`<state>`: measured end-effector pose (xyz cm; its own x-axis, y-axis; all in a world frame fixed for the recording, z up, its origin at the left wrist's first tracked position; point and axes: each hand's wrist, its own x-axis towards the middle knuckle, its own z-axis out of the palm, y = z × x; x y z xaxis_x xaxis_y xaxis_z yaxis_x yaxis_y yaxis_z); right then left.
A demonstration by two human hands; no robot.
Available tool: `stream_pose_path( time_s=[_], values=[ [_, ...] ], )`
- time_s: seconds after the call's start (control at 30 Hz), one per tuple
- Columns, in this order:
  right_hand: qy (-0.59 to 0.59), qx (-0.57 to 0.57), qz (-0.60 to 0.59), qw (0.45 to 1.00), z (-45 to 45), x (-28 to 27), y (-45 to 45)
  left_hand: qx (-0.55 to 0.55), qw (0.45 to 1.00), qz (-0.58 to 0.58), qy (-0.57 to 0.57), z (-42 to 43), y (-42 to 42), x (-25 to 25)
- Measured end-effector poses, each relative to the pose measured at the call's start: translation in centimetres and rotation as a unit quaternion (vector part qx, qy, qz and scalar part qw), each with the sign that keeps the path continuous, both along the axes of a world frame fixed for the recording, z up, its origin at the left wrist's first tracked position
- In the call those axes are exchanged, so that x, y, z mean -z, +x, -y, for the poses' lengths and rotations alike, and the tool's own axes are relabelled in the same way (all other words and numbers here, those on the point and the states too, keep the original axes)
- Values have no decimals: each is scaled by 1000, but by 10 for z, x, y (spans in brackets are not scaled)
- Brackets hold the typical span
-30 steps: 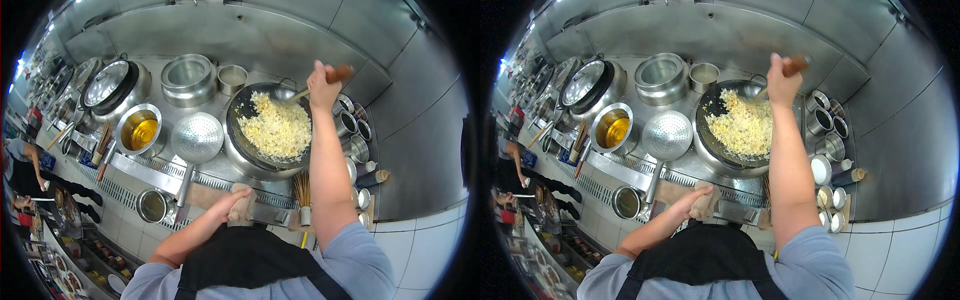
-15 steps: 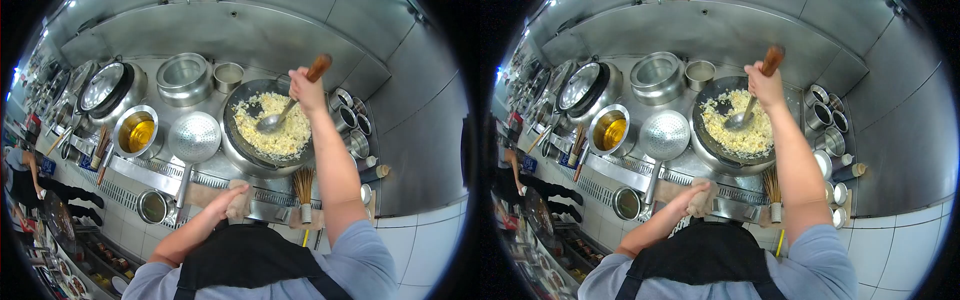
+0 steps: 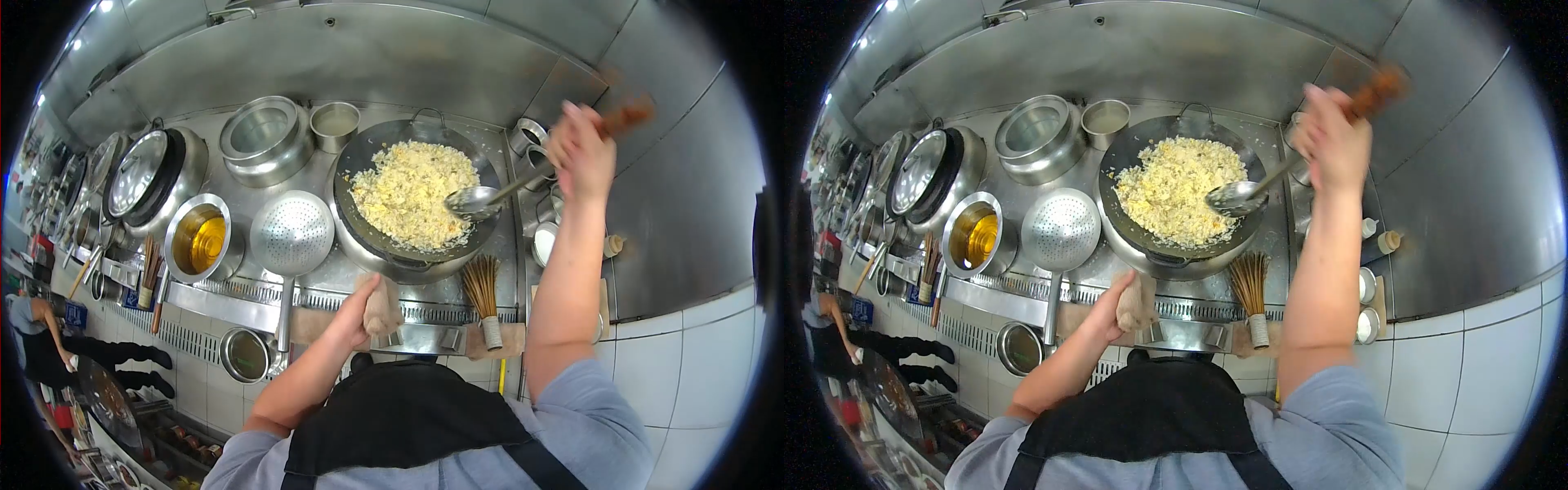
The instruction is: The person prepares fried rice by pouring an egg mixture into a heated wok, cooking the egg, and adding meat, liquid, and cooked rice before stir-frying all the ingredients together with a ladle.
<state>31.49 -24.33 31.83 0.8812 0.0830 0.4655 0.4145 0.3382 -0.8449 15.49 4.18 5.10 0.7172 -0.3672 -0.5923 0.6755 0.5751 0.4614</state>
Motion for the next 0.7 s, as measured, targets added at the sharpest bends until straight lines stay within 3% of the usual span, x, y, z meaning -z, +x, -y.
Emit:
stream_pose_path(
  time_s=[0.07,0.1,0.13,0.2,0.3,0.4,0.47,0.5,0.53,0.6,0.7],
  values=[
    [97,225,-78,966,-9,51,2,-44,998,36,-42,6,13,10],
    [77,242,-50,966,-16,97,20,-43,997,39,-42,10,20,6],
    [110,172,-73,976,-24,113,26,-36,998,53,-28,14,30,1],
    [125,111,-109,980,-10,92,52,-21,998,63,-10,22,39,-7],
    [111,143,-65,981,12,29,46,38,998,28,42,33,58,-16],
    [180,201,6,963,39,46,48,7,998,-1,68,42,61,-12],
    [179,367,-82,909,-9,104,68,-2,999,-15,52,45,61,-14],
    [190,230,-121,947,-5,118,78,-5,999,-4,49,45,65,-10],
    [191,227,-121,947,2,107,89,-9,999,3,48,44,65,-6],
    [151,116,-173,966,19,69,111,5,999,-3,54,40,59,-2],
    [161,183,-81,966,28,22,107,3,997,9,81,39,57,-11]
  ],
)
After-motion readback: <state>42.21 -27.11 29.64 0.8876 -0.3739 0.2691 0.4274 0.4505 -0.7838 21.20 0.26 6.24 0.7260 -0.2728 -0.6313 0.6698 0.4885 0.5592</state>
